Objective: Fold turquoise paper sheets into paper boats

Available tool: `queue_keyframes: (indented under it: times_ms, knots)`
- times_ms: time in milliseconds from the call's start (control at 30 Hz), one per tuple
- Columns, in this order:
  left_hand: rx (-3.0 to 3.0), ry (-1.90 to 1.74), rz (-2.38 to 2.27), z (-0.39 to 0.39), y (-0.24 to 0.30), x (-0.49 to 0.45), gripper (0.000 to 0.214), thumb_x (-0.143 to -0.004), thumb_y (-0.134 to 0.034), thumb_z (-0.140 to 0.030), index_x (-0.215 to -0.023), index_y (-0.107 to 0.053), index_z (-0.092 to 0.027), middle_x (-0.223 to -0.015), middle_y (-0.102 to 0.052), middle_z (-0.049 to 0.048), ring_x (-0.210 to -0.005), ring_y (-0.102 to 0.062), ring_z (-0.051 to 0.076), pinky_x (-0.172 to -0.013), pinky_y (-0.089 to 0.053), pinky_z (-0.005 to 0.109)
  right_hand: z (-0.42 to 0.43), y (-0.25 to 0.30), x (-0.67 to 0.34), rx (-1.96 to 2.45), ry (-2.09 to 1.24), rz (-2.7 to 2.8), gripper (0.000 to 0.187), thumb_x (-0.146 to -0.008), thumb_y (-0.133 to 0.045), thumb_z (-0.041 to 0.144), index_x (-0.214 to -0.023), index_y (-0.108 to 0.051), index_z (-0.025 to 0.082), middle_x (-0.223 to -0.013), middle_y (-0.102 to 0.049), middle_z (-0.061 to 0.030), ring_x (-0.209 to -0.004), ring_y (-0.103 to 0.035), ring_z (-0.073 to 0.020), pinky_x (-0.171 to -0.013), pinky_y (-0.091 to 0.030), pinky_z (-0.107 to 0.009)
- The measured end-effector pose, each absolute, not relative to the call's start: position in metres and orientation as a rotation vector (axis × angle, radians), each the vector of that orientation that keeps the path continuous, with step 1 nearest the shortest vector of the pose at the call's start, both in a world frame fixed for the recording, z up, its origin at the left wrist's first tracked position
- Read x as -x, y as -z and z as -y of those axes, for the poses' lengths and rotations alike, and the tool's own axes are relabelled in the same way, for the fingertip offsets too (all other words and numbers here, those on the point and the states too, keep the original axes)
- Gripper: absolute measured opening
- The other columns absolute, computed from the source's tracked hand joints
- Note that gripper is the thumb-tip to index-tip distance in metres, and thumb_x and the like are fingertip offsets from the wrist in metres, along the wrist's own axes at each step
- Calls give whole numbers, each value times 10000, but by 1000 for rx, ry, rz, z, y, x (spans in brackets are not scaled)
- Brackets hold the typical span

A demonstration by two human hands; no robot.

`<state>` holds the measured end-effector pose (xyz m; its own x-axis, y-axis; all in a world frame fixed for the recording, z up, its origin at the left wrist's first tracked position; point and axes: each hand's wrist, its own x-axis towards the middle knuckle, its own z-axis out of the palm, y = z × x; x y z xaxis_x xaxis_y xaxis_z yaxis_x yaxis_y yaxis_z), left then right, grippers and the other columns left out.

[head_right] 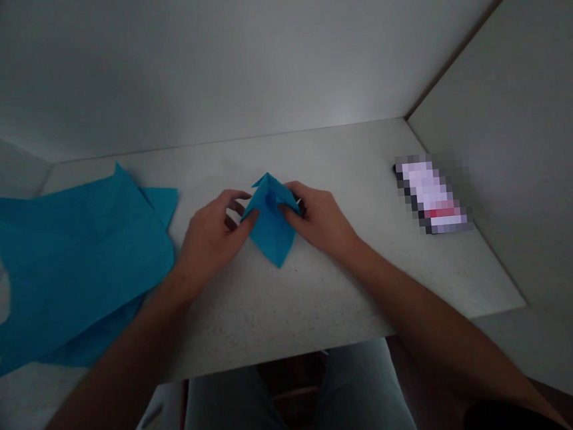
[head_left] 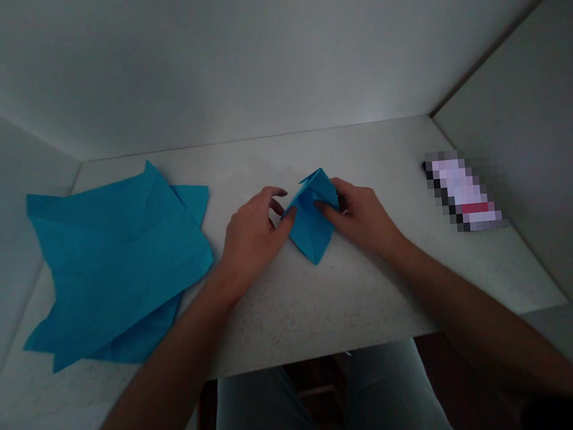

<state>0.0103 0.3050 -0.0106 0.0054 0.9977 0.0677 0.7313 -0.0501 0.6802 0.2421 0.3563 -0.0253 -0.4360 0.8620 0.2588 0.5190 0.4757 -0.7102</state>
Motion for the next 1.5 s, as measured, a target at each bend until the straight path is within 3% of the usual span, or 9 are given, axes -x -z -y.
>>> queue_keyframes:
  times_ms: [200,267,400,567,767,900,1100,1267,1500]
  knots:
    - [-1976,-856,-1710,-309,13,-5,223,-975,-694,-235,-1172,-799,-238,-1066,-766,43,-716,-661,152,-724,-521,323,-360,29,-243,1126,-609,2160,346,-918,-659,153,-1235,-763,243,-1096,-837,-72,-932,-766,-263,-842,-593,-402]
    - [-2004,-876,-1710,-308,13,-8,193,-969,-701,-239,-1131,-805,-229,-1004,-770,37,-772,-686,171,-759,-524,326,-361,31,-243,1123,-544,2166,313,-902,-679,161,-1191,-764,246,-1138,-828,-87,-996,-765,-290,-885,-598,-430]
    - [-1995,-832,-1742,-306,14,-15,219,-981,-684,-264,-1166,-801,-245,-796,-744,-6,-711,-674,176,-703,-472,318,-363,31,-243,1177,-511,2188,182,-920,-712,207,-1089,-761,252,-1090,-814,-91,-977,-758,-316,-878,-602,-462]
    - [-2008,-790,-1780,-305,15,-16,314,-957,-669,-236,-1246,-788,-260,-757,-727,-19,-663,-637,173,-668,-419,321,-362,28,-245,1212,-487,2197,298,-921,-688,151,-1185,-771,260,-1131,-774,-99,-1019,-750,-308,-912,-603,-477]
    - [-1925,-737,-1845,-312,15,-5,274,-969,-669,-283,-1196,-820,-265,-731,-695,-12,-654,-617,186,-636,-384,333,-365,30,-249,1093,-598,2176,324,-922,-683,120,-1202,-781,251,-1098,-724,-71,-771,-665,-190,-722,-591,-365]
    - [-1923,-704,-1840,-317,15,8,258,-926,-709,-249,-1146,-841,-270,-868,-736,11,-686,-628,176,-665,-440,328,-368,32,-254,1034,-628,2206,416,-883,-656,63,-1231,-790,249,-1126,-712,-72,-813,-692,-185,-750,-610,-360]
    - [-2187,-683,-1716,-320,20,17,486,-893,-663,-108,-1314,-808,-302,-1174,-705,56,-815,-644,182,-758,-522,324,-375,35,-266,846,-639,2355,431,-963,-682,150,-1357,-768,300,-1300,-720,-107,-1030,-756,-248,-887,-666,-439]
    - [-2262,-571,-1668,-321,27,19,511,-914,-636,-103,-1357,-787,-306,-1227,-711,61,-906,-681,205,-787,-533,323,-382,39,-273,724,-540,2510,578,-973,-740,229,-1544,-672,291,-1585,-684,-158,-1431,-669,-364,-1177,-551,-622]
    - [-2335,-476,-1478,-323,29,32,491,-964,-619,-140,-1405,-769,-296,-1330,-696,87,-1080,-716,229,-936,-576,349,-382,38,-277,639,-565,2692,718,-982,-830,366,-1654,-598,271,-1674,-629,-146,-1520,-628,-397,-1240,-496,-665]
